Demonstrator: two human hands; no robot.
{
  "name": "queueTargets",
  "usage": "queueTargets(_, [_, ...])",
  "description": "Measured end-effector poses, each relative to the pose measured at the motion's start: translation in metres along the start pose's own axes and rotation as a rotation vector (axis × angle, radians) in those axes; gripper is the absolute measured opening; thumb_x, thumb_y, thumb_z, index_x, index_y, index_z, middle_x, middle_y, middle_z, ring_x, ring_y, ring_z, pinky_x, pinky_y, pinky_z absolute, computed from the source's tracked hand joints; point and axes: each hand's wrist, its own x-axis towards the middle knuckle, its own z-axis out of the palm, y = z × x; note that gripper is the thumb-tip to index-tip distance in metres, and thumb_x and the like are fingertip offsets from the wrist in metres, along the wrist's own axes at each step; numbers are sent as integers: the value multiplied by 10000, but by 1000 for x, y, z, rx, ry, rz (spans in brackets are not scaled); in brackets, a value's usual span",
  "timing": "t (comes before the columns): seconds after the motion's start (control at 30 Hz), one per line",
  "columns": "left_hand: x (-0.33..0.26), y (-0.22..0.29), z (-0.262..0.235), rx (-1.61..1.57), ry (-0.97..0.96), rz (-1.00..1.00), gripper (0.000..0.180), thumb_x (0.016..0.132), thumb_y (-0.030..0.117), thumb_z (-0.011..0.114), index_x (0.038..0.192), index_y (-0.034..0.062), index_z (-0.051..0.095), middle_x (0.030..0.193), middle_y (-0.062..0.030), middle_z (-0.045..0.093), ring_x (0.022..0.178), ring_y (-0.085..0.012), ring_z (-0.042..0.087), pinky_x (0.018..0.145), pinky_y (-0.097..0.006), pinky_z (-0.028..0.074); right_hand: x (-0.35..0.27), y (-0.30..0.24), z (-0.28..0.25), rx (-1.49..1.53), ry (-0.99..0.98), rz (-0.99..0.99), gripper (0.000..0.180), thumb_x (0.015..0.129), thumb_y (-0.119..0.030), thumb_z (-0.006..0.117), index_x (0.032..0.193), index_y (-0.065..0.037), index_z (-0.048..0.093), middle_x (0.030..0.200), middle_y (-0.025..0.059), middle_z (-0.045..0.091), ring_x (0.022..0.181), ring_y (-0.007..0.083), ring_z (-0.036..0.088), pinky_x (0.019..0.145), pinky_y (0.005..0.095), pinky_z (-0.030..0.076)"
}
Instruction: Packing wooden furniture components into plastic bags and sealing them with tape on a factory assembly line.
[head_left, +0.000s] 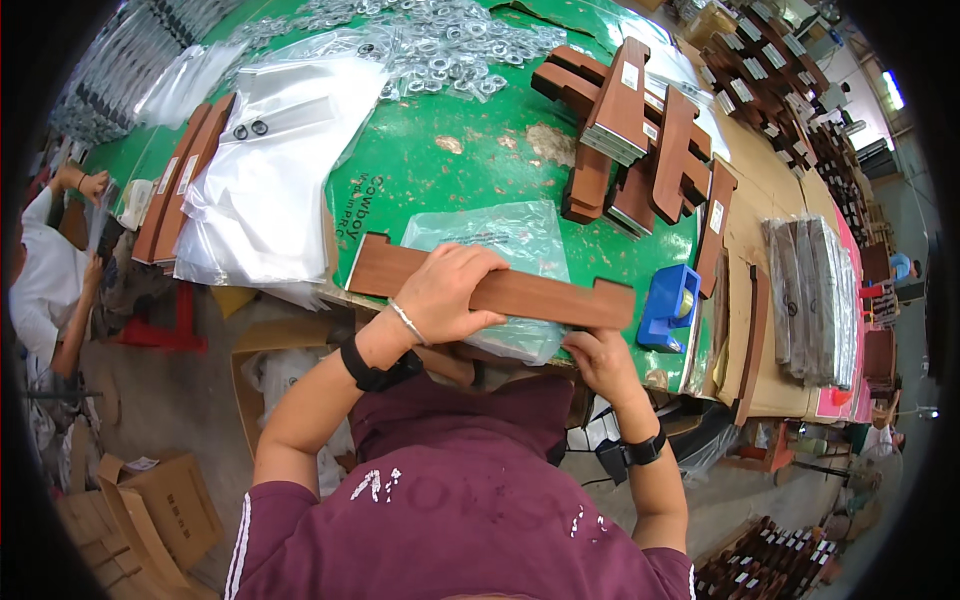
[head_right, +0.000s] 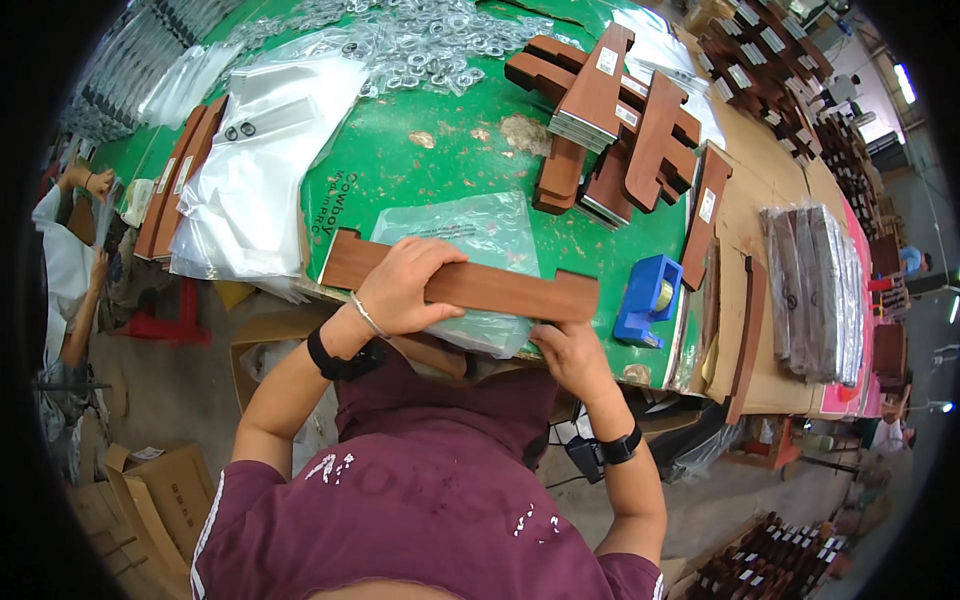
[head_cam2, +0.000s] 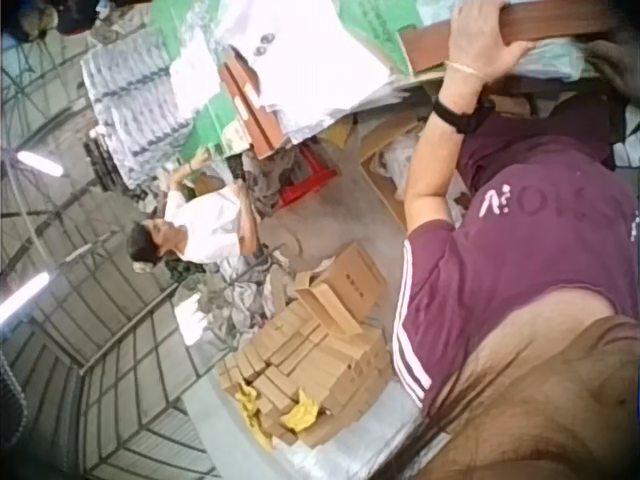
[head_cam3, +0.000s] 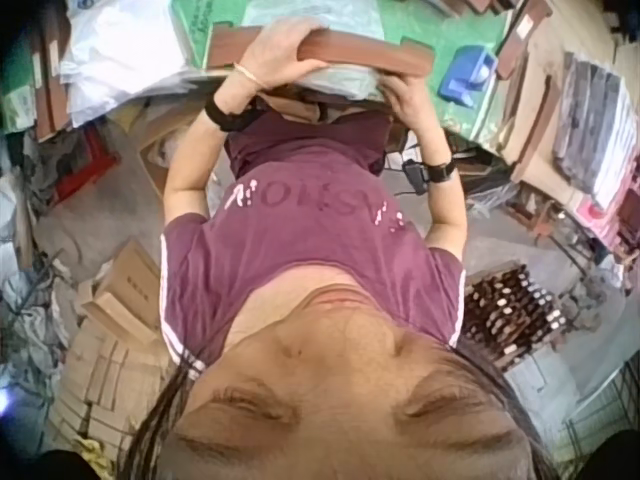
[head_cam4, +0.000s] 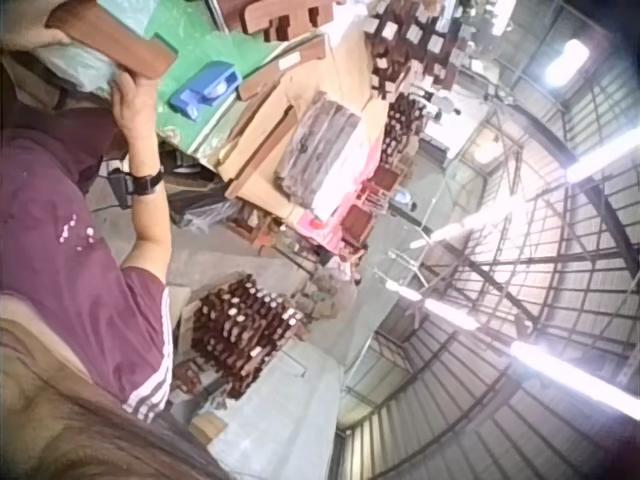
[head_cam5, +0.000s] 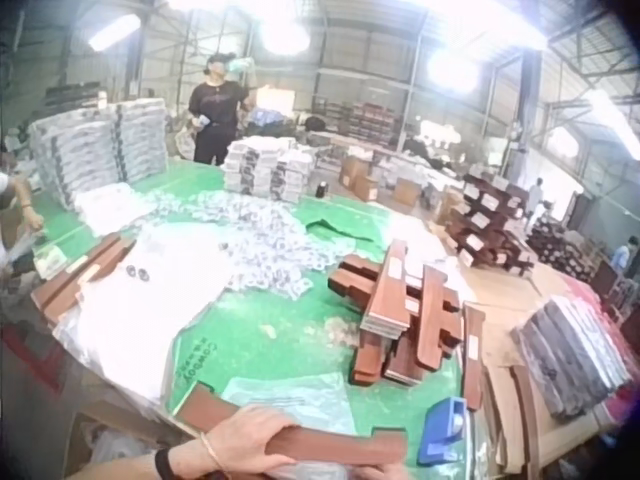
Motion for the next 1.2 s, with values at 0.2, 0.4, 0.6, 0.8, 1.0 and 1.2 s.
queueTargets(0.2, [-3, 3, 34, 181, -25, -35, 645, 682, 268, 825, 1213, 26, 550, 1171, -151, 581, 1122, -327, 548, 980, -440, 409, -2, -25, 7, -139, 188, -74, 185, 765, -72, 725, 924, -44, 634, 1034, 116, 655, 949, 327, 617, 822, 425, 489])
queueTargets(0.4, [-7, 6, 38, 273, -30, 36, 608, 692, 237, 809, 1202, 25, 556, 1180, -141, 578, 1123, -312, 547, 984, -437, 412, 26, -55, -20, -140, 246, -101, 294, 774, -137, 746, 1047, -58, 669, 1005, 99, 668, 937, 315, 622, 807, 428, 486])
queueTargets(0.6, [-5, 4, 45, 251, -184, 173, 550, 706, 251, 786, 1177, 51, 586, 1201, -117, 581, 1158, -289, 536, 1057, -419, 382, 110, -34, 0, -60, -211, -190, 416, 936, -302, 581, 1318, -135, 593, 1445, 109, 494, 1390, 360, 372, 1130, 508, 292])
queueTargets(0.8, [-12, 4, 26, 234, -243, 165, 583, 695, 269, 783, 1211, 75, 595, 1182, -72, 587, 1189, -250, 527, 1099, -420, 353, 134, 8, 38, -30, -353, -44, 489, 1022, -377, 406, 1450, -145, 451, 1562, 117, 334, 1474, 368, 199, 1182, 543, 130])
queueTargets(1.0, [-10, -1, 30, 219, -170, 191, 510, 689, 273, 773, 1145, 89, 635, 1148, -56, 604, 1149, -230, 547, 1045, -403, 389, 142, -6, 49, -190, -257, 5, 531, 982, -389, 486, 1426, -99, 461, 1500, 171, 385, 1448, 384, 231, 1163, 542, 172])
queueTargets(1.2, [-13, 1, 40, 256, -105, 247, 419, 726, 233, 707, 1117, 93, 648, 1106, -43, 624, 1054, -215, 578, 979, -365, 422, 166, -34, 35, -441, -100, -169, 486, 896, -423, 613, 1330, -210, 569, 1117, 162, 555, 1090, 325, 504, 916, 447, 395])
